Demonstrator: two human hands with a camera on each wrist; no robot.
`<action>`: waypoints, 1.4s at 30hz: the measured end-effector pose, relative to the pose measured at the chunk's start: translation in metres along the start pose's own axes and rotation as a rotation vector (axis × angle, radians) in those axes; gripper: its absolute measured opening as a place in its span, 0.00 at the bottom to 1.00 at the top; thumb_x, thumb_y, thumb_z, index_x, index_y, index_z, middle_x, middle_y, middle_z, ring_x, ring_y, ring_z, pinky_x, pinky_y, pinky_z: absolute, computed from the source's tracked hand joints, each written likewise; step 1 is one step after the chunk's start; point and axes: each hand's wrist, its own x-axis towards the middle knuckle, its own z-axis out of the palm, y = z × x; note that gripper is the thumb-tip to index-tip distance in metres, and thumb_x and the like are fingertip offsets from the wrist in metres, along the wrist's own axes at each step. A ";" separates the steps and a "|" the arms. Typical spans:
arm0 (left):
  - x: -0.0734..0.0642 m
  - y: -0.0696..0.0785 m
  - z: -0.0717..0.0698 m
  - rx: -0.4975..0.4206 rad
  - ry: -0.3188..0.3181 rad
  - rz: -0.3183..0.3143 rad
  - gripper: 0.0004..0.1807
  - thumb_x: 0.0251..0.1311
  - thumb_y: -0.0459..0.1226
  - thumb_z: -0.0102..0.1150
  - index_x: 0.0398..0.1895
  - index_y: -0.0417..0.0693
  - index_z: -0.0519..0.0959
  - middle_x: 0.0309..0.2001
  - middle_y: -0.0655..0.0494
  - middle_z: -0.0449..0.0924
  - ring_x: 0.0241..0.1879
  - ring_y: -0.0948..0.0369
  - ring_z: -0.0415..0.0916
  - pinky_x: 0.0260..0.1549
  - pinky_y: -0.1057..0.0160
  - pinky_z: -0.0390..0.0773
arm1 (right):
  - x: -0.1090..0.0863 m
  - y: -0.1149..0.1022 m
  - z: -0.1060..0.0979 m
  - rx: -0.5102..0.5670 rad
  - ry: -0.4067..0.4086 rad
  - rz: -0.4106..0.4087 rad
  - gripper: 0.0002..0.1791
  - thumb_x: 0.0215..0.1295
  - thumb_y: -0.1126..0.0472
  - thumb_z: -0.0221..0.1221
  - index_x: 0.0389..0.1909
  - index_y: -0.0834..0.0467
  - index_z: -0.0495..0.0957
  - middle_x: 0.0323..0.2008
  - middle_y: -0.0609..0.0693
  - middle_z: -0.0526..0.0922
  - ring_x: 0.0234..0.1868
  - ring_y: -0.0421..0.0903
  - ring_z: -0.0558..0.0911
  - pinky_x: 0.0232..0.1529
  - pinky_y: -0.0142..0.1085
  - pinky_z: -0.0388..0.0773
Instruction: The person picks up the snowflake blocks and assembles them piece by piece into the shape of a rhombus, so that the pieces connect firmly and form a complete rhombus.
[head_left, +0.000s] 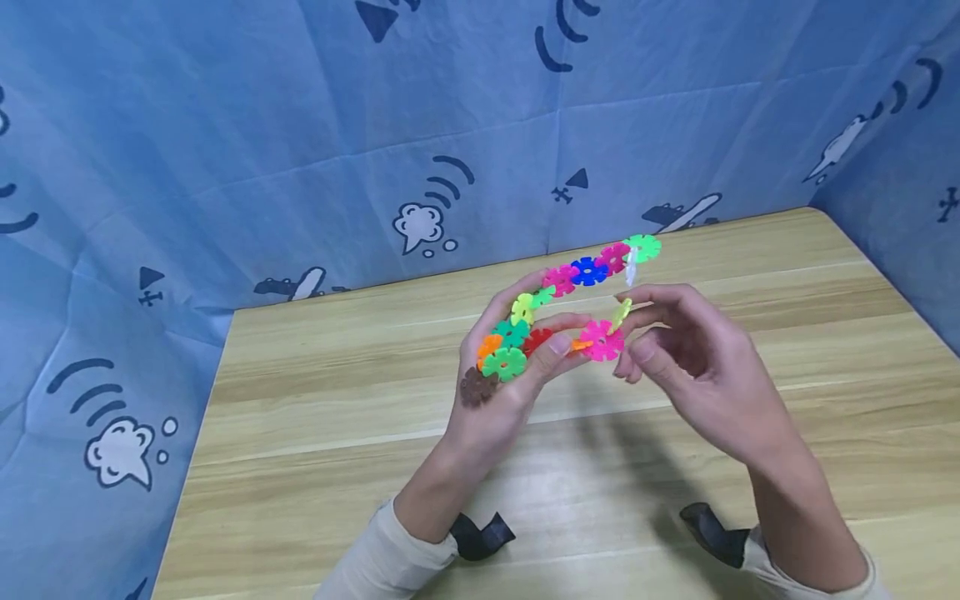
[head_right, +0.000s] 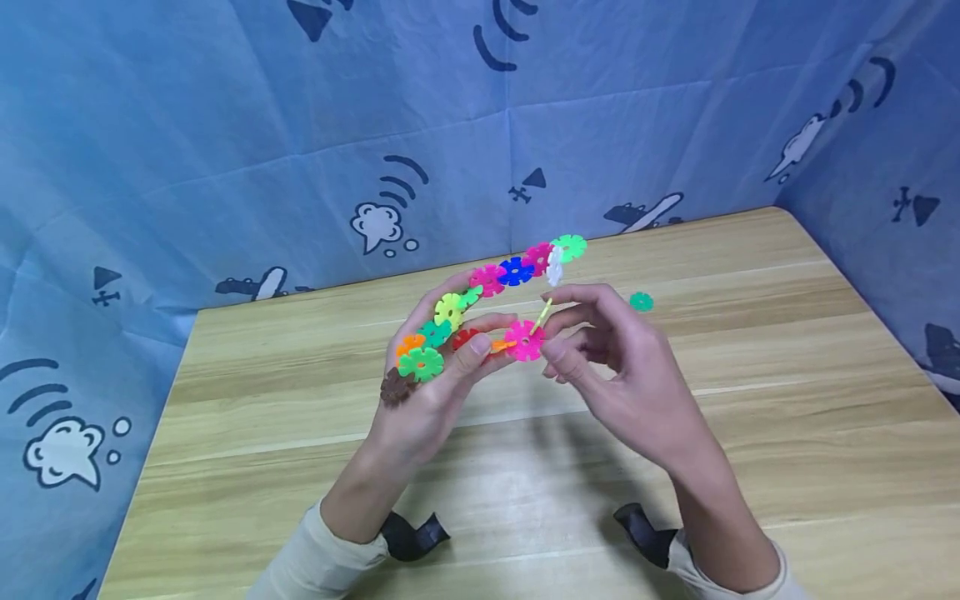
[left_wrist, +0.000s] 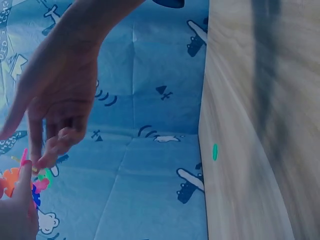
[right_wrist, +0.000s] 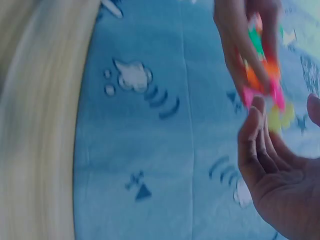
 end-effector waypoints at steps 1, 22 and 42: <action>0.000 0.000 0.001 0.002 -0.004 -0.002 0.30 0.76 0.25 0.56 0.77 0.50 0.68 0.65 0.29 0.79 0.66 0.45 0.82 0.61 0.50 0.87 | -0.001 -0.001 0.004 0.000 -0.002 0.025 0.24 0.67 0.83 0.61 0.63 0.66 0.78 0.40 0.52 0.88 0.30 0.42 0.88 0.35 0.28 0.88; 0.000 -0.003 -0.002 -0.170 -0.312 0.096 0.46 0.68 0.23 0.57 0.86 0.37 0.48 0.85 0.36 0.52 0.85 0.42 0.54 0.72 0.61 0.77 | 0.002 0.007 0.002 0.534 0.090 0.159 0.20 0.78 0.81 0.47 0.68 0.76 0.69 0.50 0.64 0.89 0.38 0.53 0.91 0.37 0.42 0.93; 0.003 -0.008 -0.006 -0.376 -0.307 -0.019 0.61 0.69 0.58 0.67 0.87 0.39 0.41 0.89 0.44 0.40 0.89 0.48 0.39 0.74 0.66 0.72 | -0.001 0.000 0.004 0.657 0.105 0.132 0.24 0.75 0.84 0.46 0.69 0.71 0.65 0.40 0.61 0.89 0.34 0.55 0.92 0.38 0.47 0.93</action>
